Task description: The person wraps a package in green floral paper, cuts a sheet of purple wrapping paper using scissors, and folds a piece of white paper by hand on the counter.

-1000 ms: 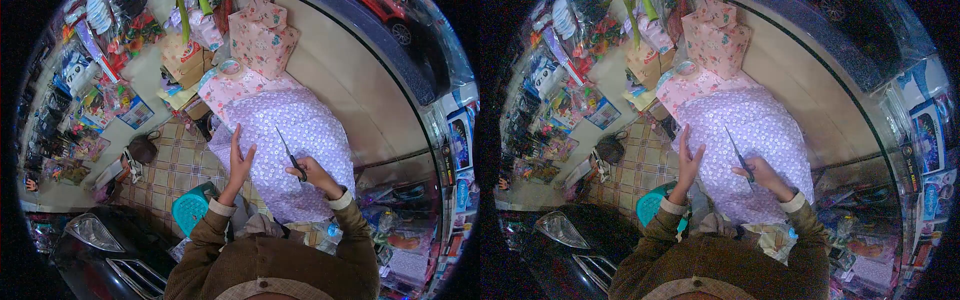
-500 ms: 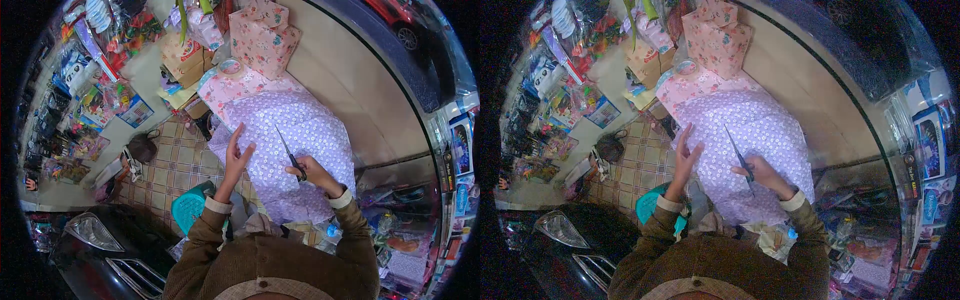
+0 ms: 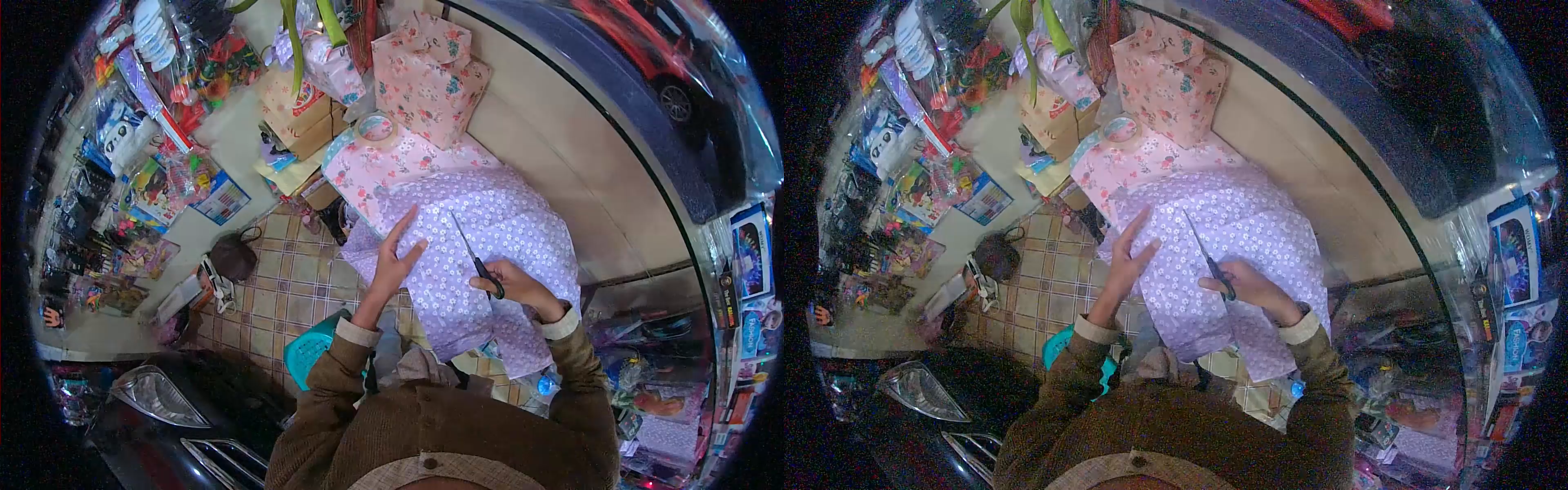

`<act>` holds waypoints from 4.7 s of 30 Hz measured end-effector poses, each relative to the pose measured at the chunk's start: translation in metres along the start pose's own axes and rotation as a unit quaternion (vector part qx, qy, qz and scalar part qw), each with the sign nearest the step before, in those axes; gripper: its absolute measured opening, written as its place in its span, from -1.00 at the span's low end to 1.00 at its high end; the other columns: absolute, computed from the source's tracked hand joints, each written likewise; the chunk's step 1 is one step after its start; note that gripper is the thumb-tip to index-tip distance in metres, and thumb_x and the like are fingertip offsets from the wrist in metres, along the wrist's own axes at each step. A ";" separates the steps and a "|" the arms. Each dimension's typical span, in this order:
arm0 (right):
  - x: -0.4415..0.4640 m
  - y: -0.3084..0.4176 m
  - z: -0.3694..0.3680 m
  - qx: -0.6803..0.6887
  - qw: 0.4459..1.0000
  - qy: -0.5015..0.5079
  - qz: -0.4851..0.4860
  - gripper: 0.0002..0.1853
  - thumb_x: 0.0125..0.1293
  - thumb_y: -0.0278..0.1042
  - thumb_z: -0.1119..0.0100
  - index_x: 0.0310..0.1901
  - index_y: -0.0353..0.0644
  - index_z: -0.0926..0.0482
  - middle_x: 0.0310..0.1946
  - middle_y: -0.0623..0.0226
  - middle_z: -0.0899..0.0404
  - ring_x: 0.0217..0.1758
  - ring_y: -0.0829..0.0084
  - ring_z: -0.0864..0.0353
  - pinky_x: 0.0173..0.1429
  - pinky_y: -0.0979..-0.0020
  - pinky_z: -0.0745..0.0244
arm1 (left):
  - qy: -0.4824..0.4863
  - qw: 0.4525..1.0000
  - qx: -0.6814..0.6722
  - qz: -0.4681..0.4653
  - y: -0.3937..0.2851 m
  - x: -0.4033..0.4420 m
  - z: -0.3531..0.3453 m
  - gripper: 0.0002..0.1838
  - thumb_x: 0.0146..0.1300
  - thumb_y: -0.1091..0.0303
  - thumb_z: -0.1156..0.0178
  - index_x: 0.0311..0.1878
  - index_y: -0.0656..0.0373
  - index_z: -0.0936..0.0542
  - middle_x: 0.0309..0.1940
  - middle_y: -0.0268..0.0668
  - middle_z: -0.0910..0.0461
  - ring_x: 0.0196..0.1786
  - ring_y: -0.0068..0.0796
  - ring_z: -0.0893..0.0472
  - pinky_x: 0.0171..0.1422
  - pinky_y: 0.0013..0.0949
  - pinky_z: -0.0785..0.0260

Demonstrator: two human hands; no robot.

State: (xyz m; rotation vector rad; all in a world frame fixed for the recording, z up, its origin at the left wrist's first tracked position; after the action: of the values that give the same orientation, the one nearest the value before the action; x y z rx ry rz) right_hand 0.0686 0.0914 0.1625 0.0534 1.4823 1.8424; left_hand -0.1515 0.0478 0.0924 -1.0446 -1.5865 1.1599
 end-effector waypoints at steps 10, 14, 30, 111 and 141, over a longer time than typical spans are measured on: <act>0.005 -0.005 0.002 -0.017 0.999 -0.017 -0.033 -0.57 0.23 0.02 -0.33 -0.42 -0.28 -0.63 -0.56 0.64 -0.38 -0.46 0.70 -0.27 -0.40 0.52 -0.16 | 0.007 1.000 -0.004 0.005 0.002 -0.004 0.001 -0.31 0.21 0.45 -0.26 0.41 0.25 -0.26 0.42 -0.12 -0.24 0.47 -0.30 -0.19 0.53 -0.24 0.06; 0.003 0.005 -0.001 -0.016 0.998 -0.030 -0.045 -0.63 0.23 -0.05 -0.34 -0.37 -0.28 -0.63 -0.57 0.64 -0.36 -0.47 0.71 -0.24 -0.41 0.52 -0.12 | 0.007 1.000 -0.007 0.005 0.007 -0.004 0.002 -0.32 0.22 0.47 -0.25 0.40 0.27 -0.26 0.41 -0.11 -0.25 0.46 -0.30 -0.20 0.53 -0.26 0.07; -0.002 -0.002 0.010 -0.027 0.996 0.073 -0.046 -0.47 0.28 -0.01 -0.28 0.11 -0.26 -0.54 -0.33 0.38 -0.56 -0.26 0.53 -0.44 -0.12 0.41 -0.35 | -0.157 0.974 -0.163 0.032 0.020 0.019 0.018 0.15 0.13 0.57 -0.31 0.52 0.12 0.39 0.50 -0.04 0.15 0.49 -0.26 -0.02 0.53 -0.25 0.11; 0.074 0.031 0.007 -0.008 0.999 0.046 -0.022 -0.68 0.27 -0.19 -0.33 -0.52 -0.19 -0.51 -0.60 0.75 -0.21 -0.50 0.80 -0.11 -0.49 0.56 -0.01 | -0.073 0.991 -0.112 0.020 0.019 0.004 0.023 0.10 0.18 0.60 -0.23 0.52 0.11 0.41 0.35 -0.06 -0.14 0.32 -0.30 -0.28 0.39 -0.28 -0.15; 0.088 0.039 0.012 -0.077 0.993 0.082 -0.039 -0.59 0.28 -0.02 -0.29 -0.51 -0.19 -0.49 -0.65 0.61 -0.35 -0.58 0.72 -0.35 -0.51 0.56 -0.29 | -0.081 0.980 -0.170 0.056 0.014 -0.005 0.028 -0.09 0.22 0.53 -0.23 0.48 0.22 0.15 0.29 -0.12 -0.22 0.29 -0.34 -0.30 0.38 -0.31 -0.14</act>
State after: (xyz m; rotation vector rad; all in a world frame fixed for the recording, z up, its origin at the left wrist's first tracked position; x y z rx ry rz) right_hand -0.0087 0.1499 0.1637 -0.2324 1.4257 1.9292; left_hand -0.1751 0.0397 0.0728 -1.3008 -1.9226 1.0931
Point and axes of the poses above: each hand's wrist, its own x-axis towards the middle knuckle, its own z-axis out of the back of the hand, y = z × x, the point moved 3 cm from there along x, towards the middle knuckle
